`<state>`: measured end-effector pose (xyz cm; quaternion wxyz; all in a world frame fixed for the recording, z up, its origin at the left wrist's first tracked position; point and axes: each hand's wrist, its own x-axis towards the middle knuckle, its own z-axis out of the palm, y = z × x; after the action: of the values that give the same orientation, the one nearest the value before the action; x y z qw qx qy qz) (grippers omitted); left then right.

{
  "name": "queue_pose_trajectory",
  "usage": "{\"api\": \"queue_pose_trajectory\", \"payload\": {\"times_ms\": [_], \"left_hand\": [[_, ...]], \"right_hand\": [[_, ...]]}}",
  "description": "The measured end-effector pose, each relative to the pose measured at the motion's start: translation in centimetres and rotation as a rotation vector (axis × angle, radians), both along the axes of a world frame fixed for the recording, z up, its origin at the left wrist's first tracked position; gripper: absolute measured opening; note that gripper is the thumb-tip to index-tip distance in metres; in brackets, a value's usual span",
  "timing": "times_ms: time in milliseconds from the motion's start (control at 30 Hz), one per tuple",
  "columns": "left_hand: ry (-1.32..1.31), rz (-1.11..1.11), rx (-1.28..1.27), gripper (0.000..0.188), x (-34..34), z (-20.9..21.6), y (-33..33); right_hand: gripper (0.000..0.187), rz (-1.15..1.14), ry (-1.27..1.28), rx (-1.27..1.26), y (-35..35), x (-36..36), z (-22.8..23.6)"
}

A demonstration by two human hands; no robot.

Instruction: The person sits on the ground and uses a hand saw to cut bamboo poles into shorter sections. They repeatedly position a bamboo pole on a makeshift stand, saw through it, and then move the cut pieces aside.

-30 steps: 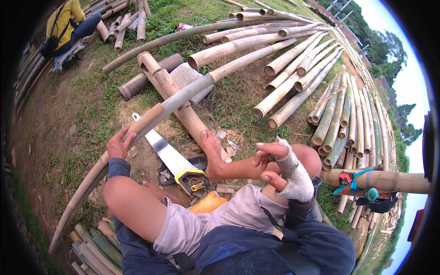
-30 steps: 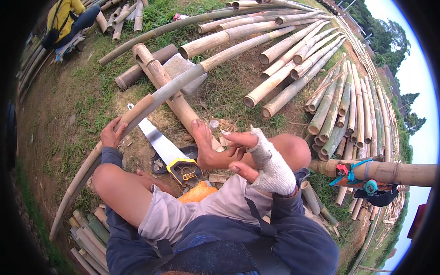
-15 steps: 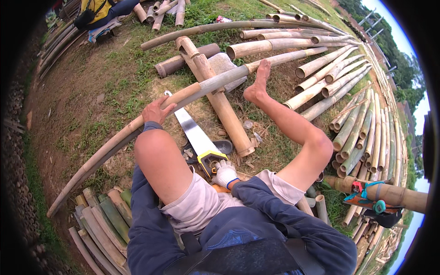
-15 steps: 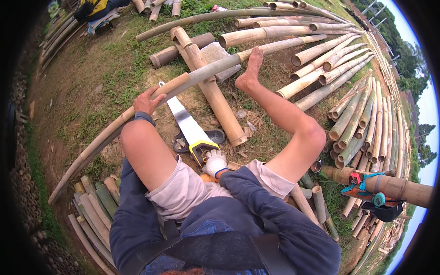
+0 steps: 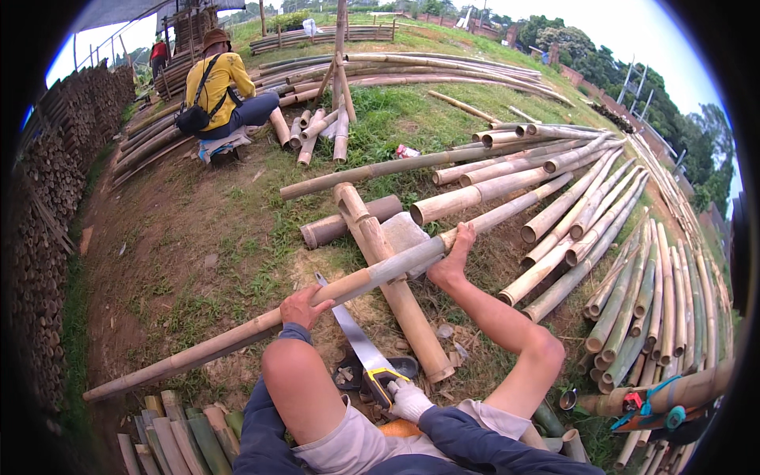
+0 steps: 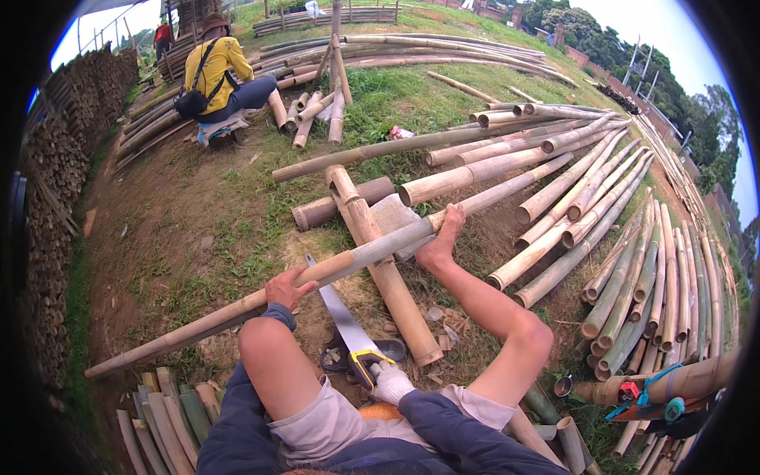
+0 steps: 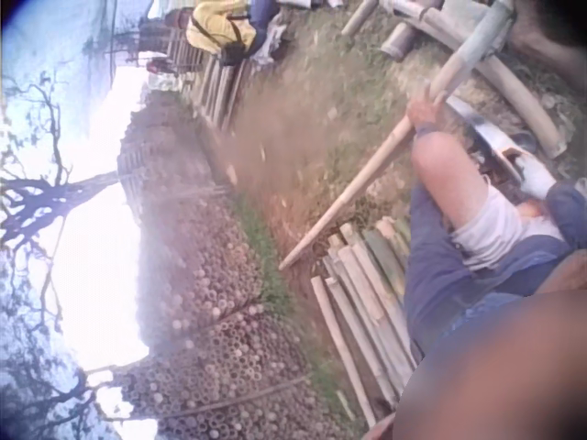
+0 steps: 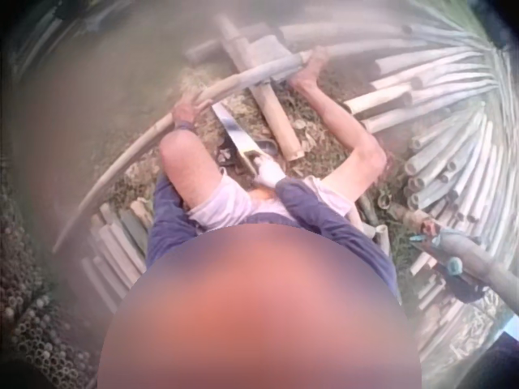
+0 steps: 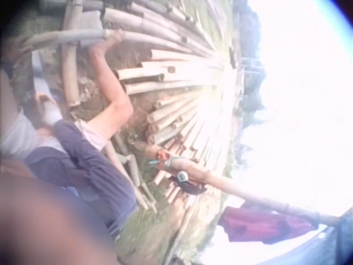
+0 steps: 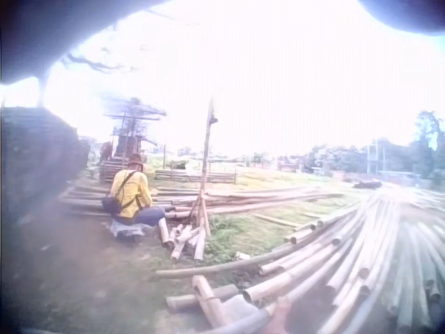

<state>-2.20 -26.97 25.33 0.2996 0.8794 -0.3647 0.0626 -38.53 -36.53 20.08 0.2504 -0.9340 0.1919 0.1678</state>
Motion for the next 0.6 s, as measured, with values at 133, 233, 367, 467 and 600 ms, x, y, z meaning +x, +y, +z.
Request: {"api": "queue_pose_trajectory", "payload": {"times_ms": [133, 233, 367, 467, 600], "left_hand": [[-0.023, 0.003, 0.001, 0.064, -0.1, -0.1, -0.2], [-0.03, 0.013, 0.024, 0.063, -0.1, 0.1, -0.7], [-0.034, 0.003, 0.044, 0.062, -0.1, 0.5, -1.1], [-0.046, -0.003, 0.011, 0.062, 0.0, 0.5, -1.3], [-0.056, 0.018, 0.043, 0.059, 0.0, 0.1, -1.6]], "right_hand": [[0.045, 0.042, -0.254, 0.085, -2.4, -2.3, 7.6], [0.047, -0.011, -0.241, 0.188, -3.6, -5.3, 14.5], [0.044, -0.435, -0.289, 0.668, -6.0, -11.4, 23.1], [0.038, -0.361, -0.147, 0.608, -10.0, -18.1, 27.5], [0.038, -0.314, -0.378, 0.793, -13.6, -24.2, 28.6]]}}
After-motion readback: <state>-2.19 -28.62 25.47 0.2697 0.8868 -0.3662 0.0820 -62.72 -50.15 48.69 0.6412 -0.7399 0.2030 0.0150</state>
